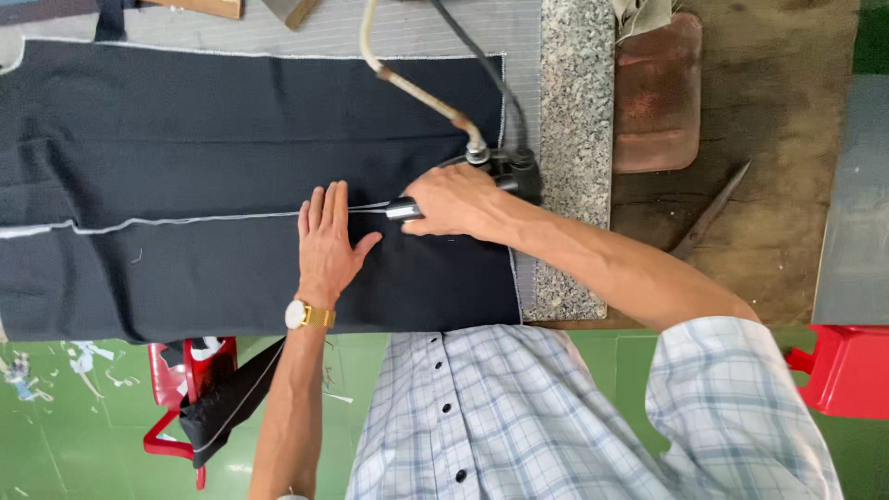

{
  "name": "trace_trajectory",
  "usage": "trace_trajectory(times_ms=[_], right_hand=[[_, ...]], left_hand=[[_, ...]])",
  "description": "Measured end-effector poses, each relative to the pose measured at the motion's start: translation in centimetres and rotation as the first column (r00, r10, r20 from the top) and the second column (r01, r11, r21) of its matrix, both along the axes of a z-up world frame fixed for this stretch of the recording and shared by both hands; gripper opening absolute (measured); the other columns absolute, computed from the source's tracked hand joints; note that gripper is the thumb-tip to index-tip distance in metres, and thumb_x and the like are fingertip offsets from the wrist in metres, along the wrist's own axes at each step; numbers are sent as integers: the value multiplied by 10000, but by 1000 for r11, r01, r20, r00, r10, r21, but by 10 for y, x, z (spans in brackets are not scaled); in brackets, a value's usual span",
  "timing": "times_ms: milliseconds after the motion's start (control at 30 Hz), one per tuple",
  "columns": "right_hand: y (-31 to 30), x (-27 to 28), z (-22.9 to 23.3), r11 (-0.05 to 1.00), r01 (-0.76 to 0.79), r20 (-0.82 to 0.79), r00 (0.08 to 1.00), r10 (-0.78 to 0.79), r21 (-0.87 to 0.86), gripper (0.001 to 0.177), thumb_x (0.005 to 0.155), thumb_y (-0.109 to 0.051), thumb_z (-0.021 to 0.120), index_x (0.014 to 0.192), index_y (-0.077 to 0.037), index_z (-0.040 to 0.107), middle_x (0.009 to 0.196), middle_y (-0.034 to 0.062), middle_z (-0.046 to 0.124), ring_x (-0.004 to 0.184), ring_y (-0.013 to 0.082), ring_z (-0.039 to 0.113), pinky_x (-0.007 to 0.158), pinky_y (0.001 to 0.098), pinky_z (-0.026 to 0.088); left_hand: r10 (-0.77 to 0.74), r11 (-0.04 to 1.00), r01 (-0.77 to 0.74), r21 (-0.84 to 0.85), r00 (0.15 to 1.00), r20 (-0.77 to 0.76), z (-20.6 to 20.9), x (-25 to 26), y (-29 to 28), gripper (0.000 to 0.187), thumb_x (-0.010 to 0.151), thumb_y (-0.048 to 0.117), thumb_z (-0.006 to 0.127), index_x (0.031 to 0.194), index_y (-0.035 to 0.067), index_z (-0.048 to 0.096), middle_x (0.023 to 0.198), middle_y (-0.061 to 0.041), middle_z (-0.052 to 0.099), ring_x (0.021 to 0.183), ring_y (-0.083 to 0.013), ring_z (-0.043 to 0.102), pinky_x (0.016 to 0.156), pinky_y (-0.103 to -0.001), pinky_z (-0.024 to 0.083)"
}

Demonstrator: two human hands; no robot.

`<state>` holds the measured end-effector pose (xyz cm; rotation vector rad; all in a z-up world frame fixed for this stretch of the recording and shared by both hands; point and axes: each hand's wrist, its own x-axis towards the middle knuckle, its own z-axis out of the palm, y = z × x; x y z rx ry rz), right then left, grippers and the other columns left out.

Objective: The person irons a large piece of black fabric laid out on a work table. They use a steam iron to press the fabric, then fold it in half and continue ironing the folded edge. A small wooden block is used to press down on the fabric while ironing.

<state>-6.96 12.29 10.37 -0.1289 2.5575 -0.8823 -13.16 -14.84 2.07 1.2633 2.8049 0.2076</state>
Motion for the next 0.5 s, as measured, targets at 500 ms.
trace_trajectory(times_ms=[500], right_hand=[[46,46,67,970,120,281,943,-178,212,494,883,-545,663,1017,-80,760,948,199,776,975,404,747,819,469,571]], left_hand=[[95,972,-41,-230,969,230,-5,-12,-6,1153,823,726,599,1659,84,134,1714,-122,205,1582,-309,141,1285,-522,97]])
